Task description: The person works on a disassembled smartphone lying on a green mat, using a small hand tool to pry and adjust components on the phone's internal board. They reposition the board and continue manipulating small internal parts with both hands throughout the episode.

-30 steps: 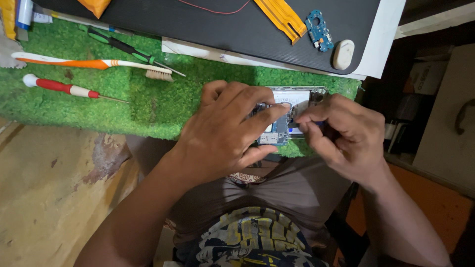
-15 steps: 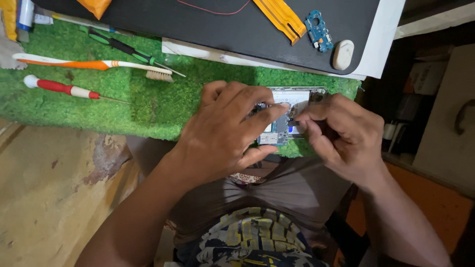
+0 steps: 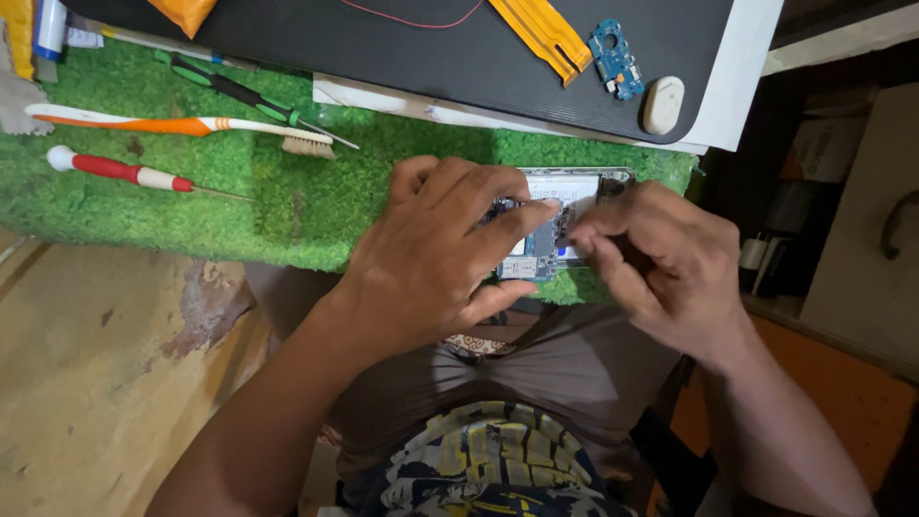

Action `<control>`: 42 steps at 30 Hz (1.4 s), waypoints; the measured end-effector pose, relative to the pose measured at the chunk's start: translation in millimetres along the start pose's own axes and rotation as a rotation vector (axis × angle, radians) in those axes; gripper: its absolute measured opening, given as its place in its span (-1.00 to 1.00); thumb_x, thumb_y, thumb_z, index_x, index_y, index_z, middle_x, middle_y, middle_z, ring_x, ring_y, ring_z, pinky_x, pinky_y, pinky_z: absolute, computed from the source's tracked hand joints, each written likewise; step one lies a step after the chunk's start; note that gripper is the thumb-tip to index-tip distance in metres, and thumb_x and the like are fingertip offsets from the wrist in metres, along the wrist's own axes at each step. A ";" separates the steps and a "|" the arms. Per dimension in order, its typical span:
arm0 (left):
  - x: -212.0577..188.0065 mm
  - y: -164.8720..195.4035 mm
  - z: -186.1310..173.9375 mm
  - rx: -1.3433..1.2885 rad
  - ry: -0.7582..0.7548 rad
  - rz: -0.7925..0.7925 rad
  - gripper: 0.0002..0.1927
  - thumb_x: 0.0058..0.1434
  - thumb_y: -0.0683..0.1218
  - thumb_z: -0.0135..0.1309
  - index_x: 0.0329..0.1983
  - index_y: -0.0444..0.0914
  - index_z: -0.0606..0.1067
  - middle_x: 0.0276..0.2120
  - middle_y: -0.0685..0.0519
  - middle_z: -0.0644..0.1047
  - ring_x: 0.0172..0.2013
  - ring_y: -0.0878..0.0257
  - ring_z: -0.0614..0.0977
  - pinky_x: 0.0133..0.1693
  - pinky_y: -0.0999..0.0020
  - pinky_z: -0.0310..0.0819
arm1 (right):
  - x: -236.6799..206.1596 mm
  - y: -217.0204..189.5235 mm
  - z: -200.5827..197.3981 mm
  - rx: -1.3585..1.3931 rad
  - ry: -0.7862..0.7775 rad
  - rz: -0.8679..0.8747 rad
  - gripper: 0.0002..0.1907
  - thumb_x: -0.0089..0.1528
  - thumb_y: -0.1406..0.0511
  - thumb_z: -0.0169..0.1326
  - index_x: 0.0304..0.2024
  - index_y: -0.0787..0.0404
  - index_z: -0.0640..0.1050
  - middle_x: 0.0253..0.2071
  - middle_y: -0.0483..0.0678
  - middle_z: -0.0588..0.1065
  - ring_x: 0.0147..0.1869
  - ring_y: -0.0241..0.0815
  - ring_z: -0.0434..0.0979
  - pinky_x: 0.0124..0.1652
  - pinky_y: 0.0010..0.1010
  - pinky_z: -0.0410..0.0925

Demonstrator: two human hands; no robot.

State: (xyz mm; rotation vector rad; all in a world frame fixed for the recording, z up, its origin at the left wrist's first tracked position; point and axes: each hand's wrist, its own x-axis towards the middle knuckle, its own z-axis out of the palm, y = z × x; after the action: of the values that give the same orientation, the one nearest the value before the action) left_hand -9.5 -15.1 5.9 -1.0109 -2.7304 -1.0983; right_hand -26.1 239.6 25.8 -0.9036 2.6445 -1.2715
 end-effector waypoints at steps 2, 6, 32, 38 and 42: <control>-0.4 0.6 -0.2 0.000 -0.001 -0.004 -0.27 0.06 0.12 0.40 0.28 -0.16 0.43 0.13 -0.02 0.42 0.13 0.06 0.44 0.18 -0.01 0.13 | -0.8 -2.7 -2.2 -0.042 -0.018 0.043 -0.92 0.30 0.47 0.17 -0.15 0.31 0.61 -0.27 -0.02 0.58 -0.27 -0.30 0.60 -0.30 -0.47 0.43; 0.4 -0.6 -0.1 0.002 -0.001 0.006 -0.27 0.07 0.13 0.40 0.27 -0.16 0.43 0.12 -0.02 0.41 0.12 0.06 0.44 0.17 -0.01 0.13 | 1.8 -4.1 -1.2 -0.037 0.002 0.025 -0.92 0.29 0.47 0.17 -0.15 0.31 0.61 -0.26 0.00 0.58 -0.29 -0.30 0.60 -0.33 -0.49 0.43; 0.8 -0.3 -0.6 0.010 0.008 0.011 -0.26 0.06 0.12 0.41 0.28 -0.17 0.43 0.12 -0.03 0.42 0.12 0.05 0.44 0.15 0.00 0.14 | -0.2 -5.7 0.5 -0.040 0.018 0.033 -0.91 0.30 0.47 0.18 -0.13 0.31 0.60 -0.24 -0.04 0.58 -0.28 -0.31 0.57 -0.31 -0.52 0.39; -0.1 -0.6 -0.6 0.002 0.003 0.004 -0.25 0.07 0.13 0.41 0.29 -0.16 0.42 0.13 -0.01 0.41 0.13 0.07 0.44 0.17 0.00 0.14 | -1.4 -4.3 -0.9 -0.054 0.005 0.048 -0.91 0.29 0.46 0.17 -0.15 0.32 0.61 -0.27 -0.02 0.58 -0.32 -0.32 0.55 -0.33 -0.49 0.38; -0.2 0.0 -0.3 0.007 0.001 0.003 -0.25 0.07 0.13 0.41 0.29 -0.16 0.42 0.12 -0.02 0.41 0.13 0.06 0.44 0.16 0.00 0.14 | -2.0 -2.3 -2.7 -0.054 -0.030 0.059 -0.92 0.26 0.46 0.15 -0.18 0.31 0.61 -0.31 -0.03 0.57 -0.32 -0.31 0.55 -0.34 -0.46 0.37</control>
State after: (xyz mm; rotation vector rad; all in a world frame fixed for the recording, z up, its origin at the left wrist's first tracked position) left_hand -9.4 -15.4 6.1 -1.0126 -2.7298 -1.0870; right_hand -24.2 241.4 28.9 -0.8378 2.6734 -1.1703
